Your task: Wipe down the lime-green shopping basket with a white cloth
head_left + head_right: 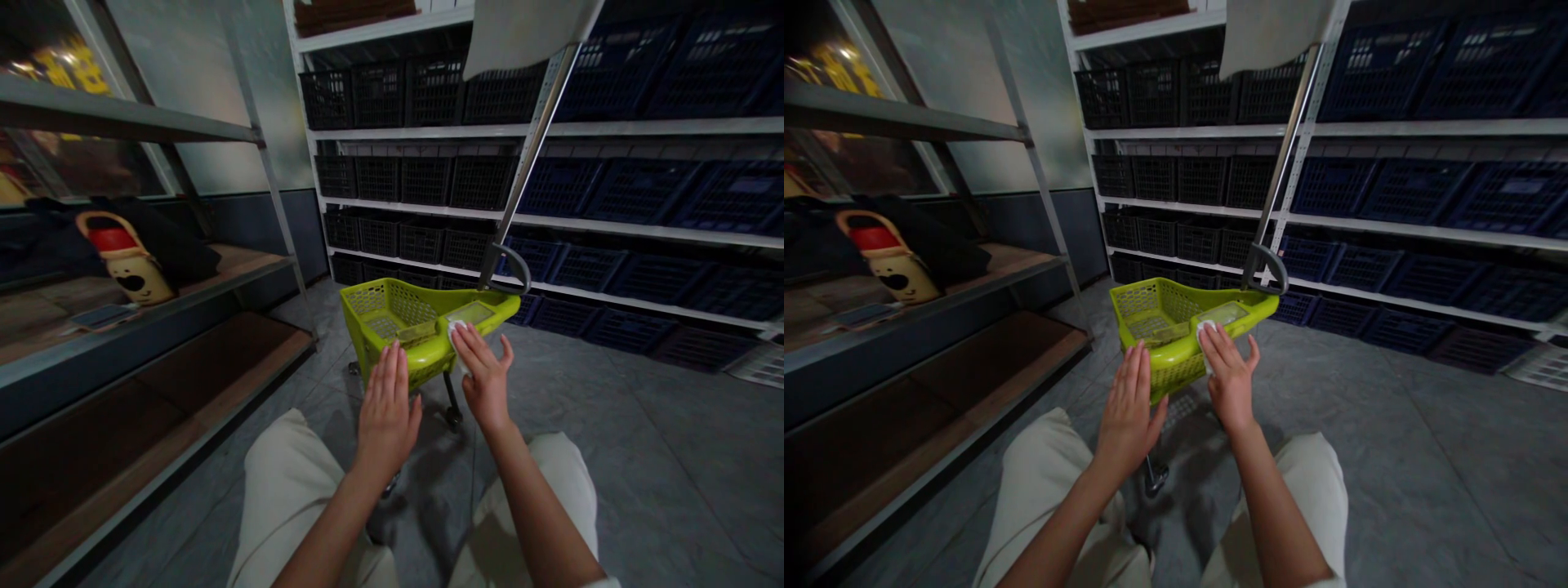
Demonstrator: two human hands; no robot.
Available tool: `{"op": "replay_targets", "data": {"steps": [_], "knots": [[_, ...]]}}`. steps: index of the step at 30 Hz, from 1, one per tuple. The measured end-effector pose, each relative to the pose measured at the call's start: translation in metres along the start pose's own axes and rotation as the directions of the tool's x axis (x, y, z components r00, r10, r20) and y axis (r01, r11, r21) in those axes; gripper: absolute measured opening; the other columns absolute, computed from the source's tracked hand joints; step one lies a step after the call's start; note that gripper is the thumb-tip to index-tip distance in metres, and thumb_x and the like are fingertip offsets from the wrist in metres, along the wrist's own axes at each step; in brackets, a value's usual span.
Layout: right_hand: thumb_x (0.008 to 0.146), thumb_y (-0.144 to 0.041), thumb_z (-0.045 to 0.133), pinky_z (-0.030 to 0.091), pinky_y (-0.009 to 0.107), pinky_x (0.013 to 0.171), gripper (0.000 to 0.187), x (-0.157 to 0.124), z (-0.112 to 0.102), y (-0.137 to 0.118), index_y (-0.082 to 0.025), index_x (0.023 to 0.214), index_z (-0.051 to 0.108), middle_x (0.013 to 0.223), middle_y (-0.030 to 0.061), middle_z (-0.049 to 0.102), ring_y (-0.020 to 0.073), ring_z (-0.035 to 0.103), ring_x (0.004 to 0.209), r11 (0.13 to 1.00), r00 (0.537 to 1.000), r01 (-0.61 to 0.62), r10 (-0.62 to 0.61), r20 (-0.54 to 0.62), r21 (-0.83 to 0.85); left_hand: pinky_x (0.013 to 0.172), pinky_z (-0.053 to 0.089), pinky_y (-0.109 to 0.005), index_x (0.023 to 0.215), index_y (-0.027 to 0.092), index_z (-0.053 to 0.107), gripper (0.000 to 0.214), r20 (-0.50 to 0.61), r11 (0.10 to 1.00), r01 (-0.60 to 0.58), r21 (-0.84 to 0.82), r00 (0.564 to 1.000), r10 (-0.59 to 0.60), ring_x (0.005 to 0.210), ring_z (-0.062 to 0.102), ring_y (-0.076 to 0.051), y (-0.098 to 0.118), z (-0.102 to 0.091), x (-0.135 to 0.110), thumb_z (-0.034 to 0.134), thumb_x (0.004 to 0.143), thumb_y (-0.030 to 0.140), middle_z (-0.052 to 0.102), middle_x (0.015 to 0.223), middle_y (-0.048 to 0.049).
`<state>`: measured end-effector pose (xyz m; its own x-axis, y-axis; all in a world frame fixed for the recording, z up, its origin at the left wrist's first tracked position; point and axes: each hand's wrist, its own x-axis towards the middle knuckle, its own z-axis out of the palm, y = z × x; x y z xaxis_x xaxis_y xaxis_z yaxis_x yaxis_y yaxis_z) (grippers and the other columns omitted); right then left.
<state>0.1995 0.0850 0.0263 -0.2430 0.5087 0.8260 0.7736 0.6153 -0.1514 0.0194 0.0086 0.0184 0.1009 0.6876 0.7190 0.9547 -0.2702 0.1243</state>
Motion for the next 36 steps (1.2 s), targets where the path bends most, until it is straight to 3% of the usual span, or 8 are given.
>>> {"op": "replay_targets", "data": {"steps": [4,9,13,18,21,27,31,36], "knots": [[0.068,-0.001,0.038,0.008,0.049,0.120,0.086,-0.004,0.002,-0.031,-0.027,0.151,0.036,0.150,0.0059,0.050,0.0188,0.042,0.142,0.999,0.999,-0.032,0.032,0.010,0.029,0.117,0.035,-0.048,0.157,0.007,0.003,0.081,-0.016,1.000,0.008,-0.021,1.000,-0.008,0.152,0.020,-0.029,0.001,0.003,-0.001,0.050,0.092,0.020,0.027,0.161,-0.0209],[0.077,-0.006,0.039,0.014,0.045,0.120,0.075,-0.009,0.002,-0.072,-0.022,0.150,0.036,0.149,0.0087,0.051,0.0185,0.041,0.143,0.977,0.986,0.137,-0.150,0.070,0.166,0.118,0.033,-0.049,0.157,0.008,0.002,0.085,-0.018,0.998,-0.004,-0.057,1.000,0.003,0.152,0.019,-0.029,0.000,0.005,-0.002,0.050,0.086,0.011,0.029,0.160,-0.0208],[0.077,-0.004,0.039,0.011,0.046,0.120,0.075,-0.007,0.000,-0.047,-0.025,0.148,0.039,0.147,0.0060,0.054,0.0182,0.041,0.143,0.973,0.981,0.158,-0.174,0.088,0.169,0.118,0.034,-0.049,0.158,0.010,0.004,0.083,-0.010,0.998,-0.008,-0.059,1.000,0.008,0.151,0.022,-0.029,-0.002,0.003,-0.001,0.050,0.090,0.017,0.029,0.160,-0.0199],[0.068,-0.001,0.038,0.012,0.050,0.119,0.080,0.000,0.000,-0.005,-0.027,0.142,0.048,0.145,0.0037,0.056,0.0197,0.043,0.142,0.998,0.999,-0.043,0.043,-0.008,0.035,0.118,0.032,-0.048,0.157,0.009,0.005,0.080,-0.001,0.999,0.000,-0.048,1.000,0.000,0.151,0.021,-0.028,-0.001,0.001,0.000,0.049,0.092,0.020,0.029,0.161,-0.0191],[0.067,-0.001,0.038,0.017,0.048,0.118,0.081,0.001,0.001,-0.023,-0.025,0.144,0.047,0.146,0.0053,0.055,0.0195,0.044,0.141,0.996,0.996,-0.091,0.092,-0.021,0.023,0.118,0.032,-0.049,0.157,0.009,0.004,0.081,-0.009,0.997,0.005,-0.072,1.000,-0.006,0.151,0.020,-0.029,0.001,0.002,0.000,0.050,0.091,0.020,0.028,0.161,-0.0197],[0.078,-0.007,0.039,0.024,0.040,0.117,0.072,-0.006,-0.001,-0.075,-0.018,0.149,0.040,0.147,0.0087,0.053,0.0173,0.041,0.143,0.975,0.980,0.162,-0.176,0.089,0.149,0.118,0.032,-0.050,0.158,0.013,0.001,0.088,-0.007,0.987,0.032,-0.155,0.999,-0.034,0.151,0.021,-0.030,0.003,0.004,-0.001,0.048,0.083,0.008,0.028,0.161,-0.0193],[0.078,-0.005,0.039,0.017,0.045,0.118,0.073,-0.004,-0.003,-0.045,-0.023,0.149,0.039,0.146,0.0068,0.055,0.0180,0.043,0.142,0.978,0.980,0.166,-0.178,0.092,0.125,0.118,0.033,-0.051,0.158,0.011,0.003,0.083,-0.002,0.994,0.017,-0.110,1.000,-0.017,0.151,0.022,-0.031,0.002,0.003,0.000,0.049,0.089,0.016,0.028,0.160,-0.0207],[0.067,-0.001,0.040,0.013,0.050,0.119,0.081,0.005,-0.003,-0.010,-0.027,0.143,0.048,0.143,0.0037,0.058,0.0208,0.046,0.140,0.999,0.999,-0.045,0.045,0.014,0.020,0.118,0.033,-0.049,0.157,0.009,0.003,0.080,0.006,0.998,0.011,-0.058,1.000,-0.010,0.151,0.021,-0.029,0.001,0.003,0.001,0.049,0.092,0.020,0.028,0.161,-0.0201]]}}
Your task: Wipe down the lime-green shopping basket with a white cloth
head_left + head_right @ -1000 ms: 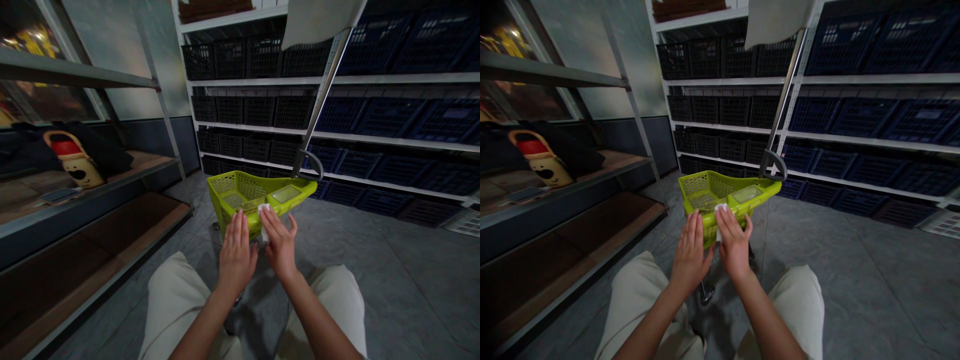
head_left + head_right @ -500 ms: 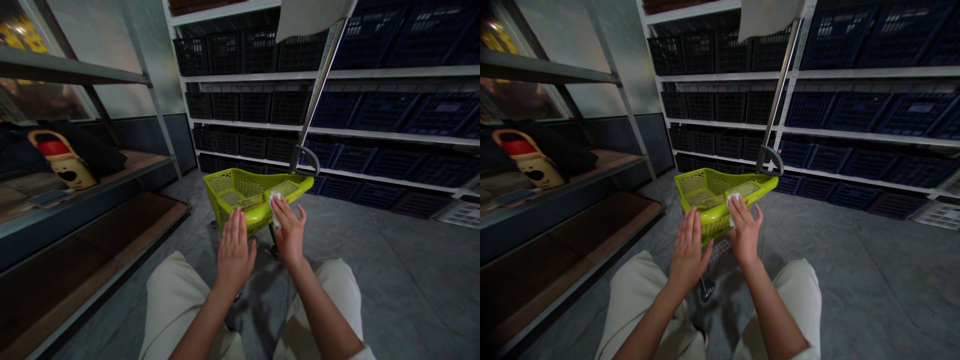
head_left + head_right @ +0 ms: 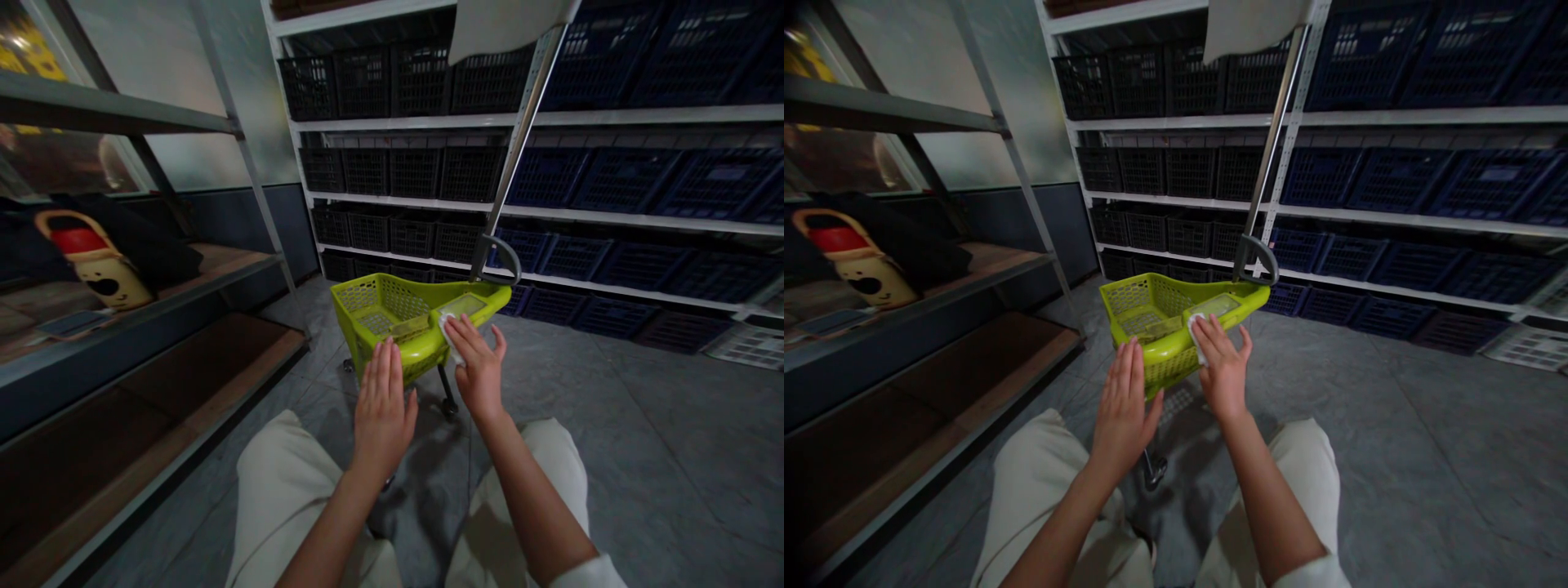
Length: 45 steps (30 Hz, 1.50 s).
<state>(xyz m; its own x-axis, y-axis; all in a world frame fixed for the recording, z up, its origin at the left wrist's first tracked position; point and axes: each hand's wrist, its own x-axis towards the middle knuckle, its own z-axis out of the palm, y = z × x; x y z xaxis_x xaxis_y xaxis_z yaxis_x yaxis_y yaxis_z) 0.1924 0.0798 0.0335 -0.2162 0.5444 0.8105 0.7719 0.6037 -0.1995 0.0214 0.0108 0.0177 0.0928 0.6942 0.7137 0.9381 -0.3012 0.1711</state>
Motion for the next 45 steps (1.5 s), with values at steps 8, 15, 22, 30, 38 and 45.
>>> {"op": "replay_targets", "data": {"steps": [8,15,22,30,38,45], "knots": [[0.076,-0.005,0.040,0.020,0.041,0.120,0.075,-0.010,0.003,-0.058,-0.019,0.150,0.037,0.149,0.0090,0.052,0.0171,0.042,0.142,0.954,0.963,0.231,-0.252,0.094,0.193,0.118,0.034,-0.050,0.157,0.009,0.003,0.087,-0.004,0.999,0.012,-0.042,1.000,-0.013,0.151,0.022,-0.030,0.000,0.001,-0.002,0.052,0.085,0.013,0.030,0.159,-0.0214],[0.070,0.000,0.039,0.009,0.049,0.121,0.080,-0.002,0.003,0.003,-0.026,0.146,0.043,0.145,0.0042,0.056,0.0192,0.045,0.140,0.998,0.998,0.058,-0.059,0.026,0.038,0.118,0.033,-0.048,0.157,0.009,0.006,0.079,-0.007,1.000,-0.010,-0.012,1.000,0.010,0.151,0.022,-0.029,-0.001,0.000,0.000,0.049,0.092,0.019,0.029,0.160,-0.0200],[0.078,-0.005,0.040,0.022,0.041,0.119,0.070,-0.006,0.004,-0.043,-0.020,0.147,0.043,0.146,0.0078,0.054,0.0178,0.042,0.142,0.982,0.985,0.150,-0.158,0.062,0.114,0.118,0.032,-0.050,0.158,0.010,0.001,0.085,0.014,1.000,0.010,-0.026,1.000,-0.010,0.151,0.021,-0.030,0.001,0.001,-0.001,0.051,0.089,0.017,0.026,0.161,-0.0206],[0.075,-0.002,0.040,0.015,0.048,0.120,0.077,-0.002,0.000,-0.004,-0.027,0.148,0.041,0.145,0.0038,0.056,0.0190,0.045,0.140,0.991,0.989,0.123,-0.127,0.077,0.052,0.118,0.032,-0.049,0.158,0.009,0.003,0.081,0.007,1.000,-0.013,-0.015,1.000,0.013,0.151,0.021,-0.030,-0.002,0.000,-0.001,0.050,0.092,0.020,0.028,0.161,-0.0201],[0.081,-0.005,0.040,0.012,0.045,0.122,0.072,-0.007,0.002,-0.048,-0.025,0.150,0.036,0.146,0.0059,0.055,0.0183,0.047,0.139,0.982,0.980,0.168,-0.175,0.094,0.080,0.117,0.034,-0.051,0.158,0.010,0.002,0.084,0.002,0.999,0.013,-0.049,1.000,-0.012,0.150,0.023,-0.031,-0.001,0.002,-0.002,0.051,0.090,0.019,0.028,0.160,-0.0209],[0.076,-0.001,0.039,0.009,0.049,0.121,0.076,0.001,-0.001,-0.012,-0.029,0.146,0.043,0.142,0.0023,0.059,0.0192,0.046,0.139,0.992,0.990,0.114,-0.118,0.071,0.060,0.117,0.033,-0.050,0.158,0.011,0.005,0.079,0.005,0.999,-0.008,-0.037,1.000,0.008,0.150,0.024,-0.030,-0.003,-0.001,-0.001,0.048,0.092,0.019,0.029,0.160,-0.0195]]}}
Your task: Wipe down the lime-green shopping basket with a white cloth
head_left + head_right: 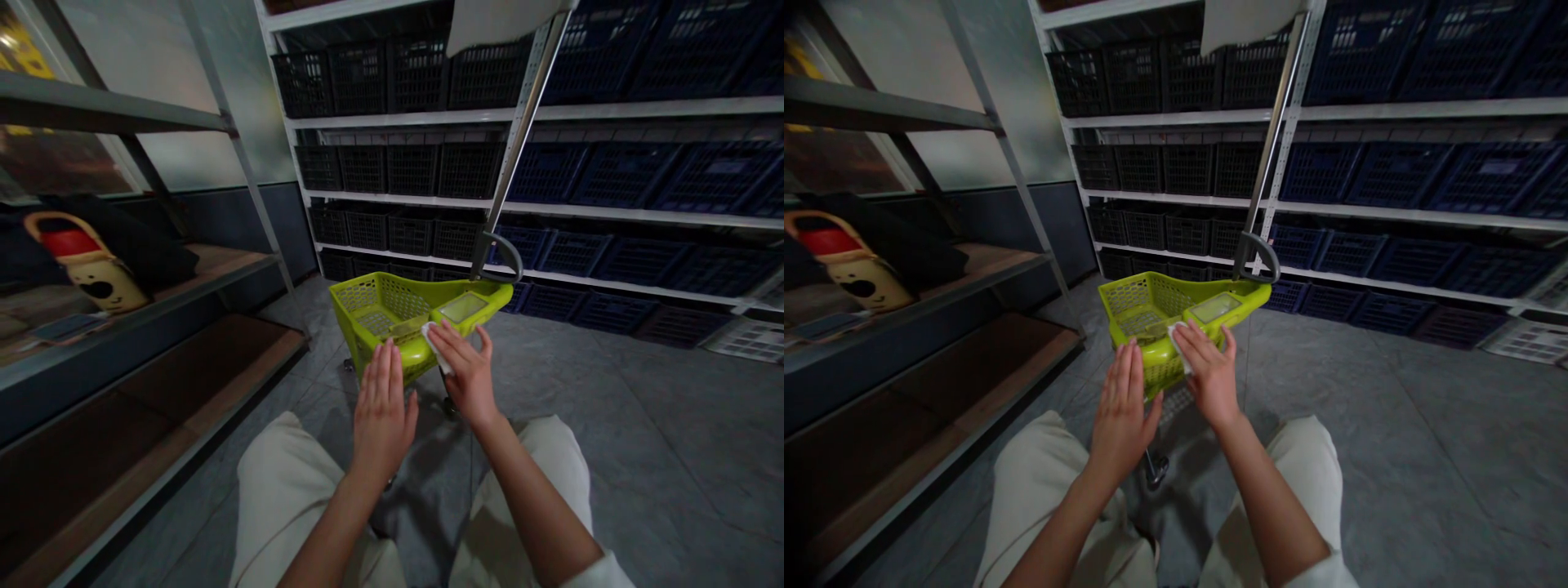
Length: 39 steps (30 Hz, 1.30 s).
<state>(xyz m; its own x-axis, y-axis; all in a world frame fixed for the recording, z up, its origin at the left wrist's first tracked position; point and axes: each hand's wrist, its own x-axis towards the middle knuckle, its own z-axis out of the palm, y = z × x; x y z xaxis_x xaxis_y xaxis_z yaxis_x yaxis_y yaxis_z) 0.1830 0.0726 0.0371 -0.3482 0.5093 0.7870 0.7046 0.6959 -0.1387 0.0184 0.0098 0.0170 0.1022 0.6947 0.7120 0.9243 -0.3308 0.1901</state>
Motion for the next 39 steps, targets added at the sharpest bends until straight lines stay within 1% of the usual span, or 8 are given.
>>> {"op": "replay_targets", "data": {"steps": [4,11,16,19,23,26,33,39], "knots": [[0.072,0.001,0.038,0.008,0.050,0.122,0.077,0.005,-0.002,0.000,-0.026,0.144,0.046,0.142,0.0042,0.058,0.0202,0.048,0.138,0.993,0.992,-0.112,0.109,-0.064,-0.044,0.118,0.032,-0.049,0.157,0.008,0.003,0.081,0.001,1.000,0.002,0.023,1.000,-0.002,0.151,0.021,-0.030,0.002,0.001,0.001,0.049,0.092,0.020,0.028,0.161,-0.0203],[0.087,-0.008,0.038,0.017,0.039,0.121,0.064,-0.006,0.002,-0.038,-0.020,0.149,0.038,0.148,0.0074,0.053,0.0145,0.040,0.143,0.979,0.982,0.174,-0.181,0.054,0.111,0.118,0.032,-0.050,0.157,0.009,0.003,0.086,0.003,1.000,0.012,-0.017,1.000,-0.012,0.151,0.021,-0.031,0.000,0.001,-0.001,0.053,0.087,0.016,0.030,0.159,-0.0210],[0.074,0.000,0.038,0.011,0.047,0.122,0.076,-0.003,-0.004,0.000,-0.027,0.145,0.045,0.146,0.0030,0.055,0.0181,0.044,0.141,0.999,0.999,-0.031,0.031,0.009,0.020,0.118,0.033,-0.048,0.158,0.010,0.005,0.078,-0.011,1.000,-0.006,0.021,1.000,0.006,0.150,0.023,-0.029,0.000,0.000,-0.001,0.047,0.093,0.020,0.030,0.160,-0.0196],[0.069,0.002,0.038,0.011,0.048,0.122,0.081,0.000,-0.005,-0.005,-0.026,0.145,0.046,0.146,0.0041,0.055,0.0188,0.046,0.140,0.992,0.991,-0.127,0.126,-0.037,-0.011,0.118,0.032,-0.047,0.157,0.009,0.005,0.079,-0.012,0.999,0.000,0.034,1.000,0.000,0.151,0.021,-0.029,0.001,0.001,0.000,0.048,0.093,0.020,0.029,0.161,-0.0195],[0.077,-0.001,0.039,0.020,0.041,0.121,0.075,-0.001,-0.001,-0.037,-0.020,0.149,0.039,0.148,0.0071,0.052,0.0162,0.040,0.143,0.994,0.994,0.085,-0.088,0.058,0.063,0.120,0.031,-0.047,0.157,0.007,0.003,0.086,0.022,0.998,0.018,0.052,1.000,-0.019,0.152,0.018,-0.028,0.001,0.001,-0.001,0.052,0.088,0.017,0.025,0.162,-0.0198],[0.082,-0.002,0.037,0.019,0.041,0.121,0.072,-0.003,-0.001,-0.032,-0.023,0.150,0.037,0.148,0.0056,0.053,0.0146,0.040,0.143,0.981,0.978,0.177,-0.184,0.097,0.080,0.120,0.031,-0.046,0.157,0.008,0.003,0.085,0.032,0.998,0.012,0.062,0.999,-0.014,0.152,0.018,-0.028,0.000,0.000,-0.002,0.052,0.088,0.017,0.025,0.162,-0.0188],[0.073,0.003,0.037,0.011,0.047,0.122,0.080,0.000,-0.002,0.004,-0.025,0.147,0.042,0.147,0.0059,0.053,0.0181,0.045,0.140,0.997,0.996,-0.074,0.073,-0.043,-0.024,0.118,0.033,-0.047,0.157,0.008,0.002,0.082,0.016,0.996,0.008,0.084,1.000,-0.010,0.152,0.019,-0.028,0.002,0.000,-0.001,0.049,0.091,0.019,0.023,0.163,-0.0185],[0.087,-0.005,0.037,0.016,0.038,0.122,0.061,-0.005,0.001,-0.034,-0.021,0.146,0.042,0.145,0.0063,0.056,0.0135,0.042,0.142,0.978,0.980,0.193,-0.196,0.034,0.074,0.119,0.032,-0.048,0.157,0.008,0.001,0.086,0.023,0.999,0.005,0.045,1.000,-0.006,0.152,0.018,-0.029,0.000,0.002,-0.002,0.052,0.088,0.018,0.024,0.162,-0.0201]]}}
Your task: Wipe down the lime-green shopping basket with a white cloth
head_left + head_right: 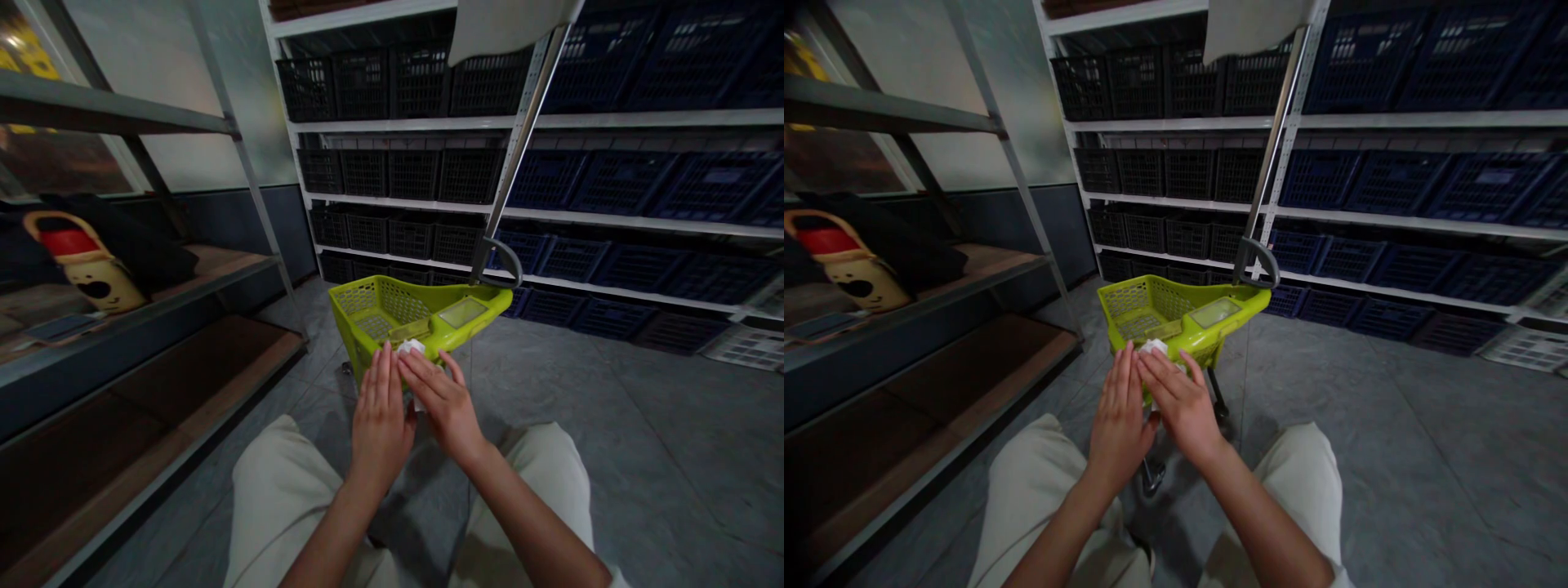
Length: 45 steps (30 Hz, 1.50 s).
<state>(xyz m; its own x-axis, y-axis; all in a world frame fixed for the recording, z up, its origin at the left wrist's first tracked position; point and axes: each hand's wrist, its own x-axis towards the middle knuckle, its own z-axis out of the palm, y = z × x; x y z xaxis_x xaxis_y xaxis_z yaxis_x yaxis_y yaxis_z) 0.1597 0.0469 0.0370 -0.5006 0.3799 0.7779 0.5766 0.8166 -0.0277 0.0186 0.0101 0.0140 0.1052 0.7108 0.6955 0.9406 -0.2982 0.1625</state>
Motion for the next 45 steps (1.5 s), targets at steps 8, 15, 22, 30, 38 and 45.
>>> {"op": "replay_targets", "data": {"steps": [8,15,22,30,38,45], "knots": [[0.072,0.002,0.038,0.010,0.049,0.121,0.073,-0.007,-0.009,0.045,-0.026,0.138,0.053,0.140,0.0029,0.060,0.0185,0.048,0.138,0.961,0.955,-0.265,0.250,-0.161,-0.079,0.117,0.034,-0.048,0.157,0.008,0.003,0.080,-0.019,1.000,0.001,0.002,1.000,-0.001,0.151,0.020,-0.029,0.003,0.000,0.003,0.048,0.092,0.019,0.026,0.161,-0.0204],[0.086,-0.006,0.038,0.019,0.040,0.120,0.063,-0.006,0.002,0.005,-0.022,0.147,0.042,0.145,0.0067,0.056,0.0152,0.042,0.142,1.000,1.000,-0.024,0.024,-0.018,-0.001,0.118,0.033,-0.049,0.157,0.007,0.002,0.082,-0.025,1.000,-0.005,0.002,1.000,0.005,0.152,0.018,-0.030,0.001,0.003,0.001,0.049,0.092,0.021,0.025,0.161,-0.0212],[0.073,0.002,0.037,0.010,0.049,0.122,0.078,-0.010,-0.006,0.044,-0.026,0.145,0.046,0.144,0.0041,0.057,0.0188,0.045,0.140,0.959,0.960,-0.257,0.241,-0.142,-0.114,0.118,0.033,-0.048,0.157,0.008,0.003,0.080,-0.019,1.000,0.003,0.010,1.000,-0.003,0.152,0.019,-0.029,0.003,-0.001,0.002,0.048,0.092,0.019,0.026,0.162,-0.0200],[0.089,-0.011,0.039,0.019,0.042,0.123,0.064,-0.002,0.005,-0.003,-0.021,0.152,0.036,0.147,0.0081,0.053,0.0167,0.042,0.142,0.999,1.000,-0.016,0.016,0.004,0.043,0.118,0.032,-0.050,0.158,0.010,0.002,0.085,-0.027,0.999,0.007,-0.044,1.000,-0.008,0.152,0.019,-0.030,0.001,0.004,0.001,0.050,0.087,0.016,0.027,0.161,-0.0202],[0.074,0.002,0.035,0.008,0.051,0.123,0.084,-0.014,-0.005,0.045,-0.028,0.153,0.033,0.149,0.0053,0.051,0.0180,0.041,0.143,0.969,0.972,-0.230,0.223,-0.080,-0.093,0.118,0.033,-0.048,0.157,0.008,0.003,0.078,-0.025,1.000,-0.007,0.015,1.000,0.008,0.152,0.019,-0.028,0.001,0.002,0.002,0.046,0.094,0.021,0.026,0.162,-0.0195],[0.092,-0.008,0.034,0.009,0.044,0.124,0.065,-0.007,0.010,-0.001,-0.024,0.155,0.028,0.152,0.0081,0.047,0.0157,0.035,0.146,0.995,0.996,-0.093,0.092,-0.019,-0.042,0.119,0.031,-0.049,0.157,0.008,0.001,0.084,-0.021,1.000,-0.003,-0.002,1.000,0.003,0.152,0.017,-0.029,0.002,0.004,0.001,0.050,0.090,0.019,0.025,0.162,-0.0204]]}}
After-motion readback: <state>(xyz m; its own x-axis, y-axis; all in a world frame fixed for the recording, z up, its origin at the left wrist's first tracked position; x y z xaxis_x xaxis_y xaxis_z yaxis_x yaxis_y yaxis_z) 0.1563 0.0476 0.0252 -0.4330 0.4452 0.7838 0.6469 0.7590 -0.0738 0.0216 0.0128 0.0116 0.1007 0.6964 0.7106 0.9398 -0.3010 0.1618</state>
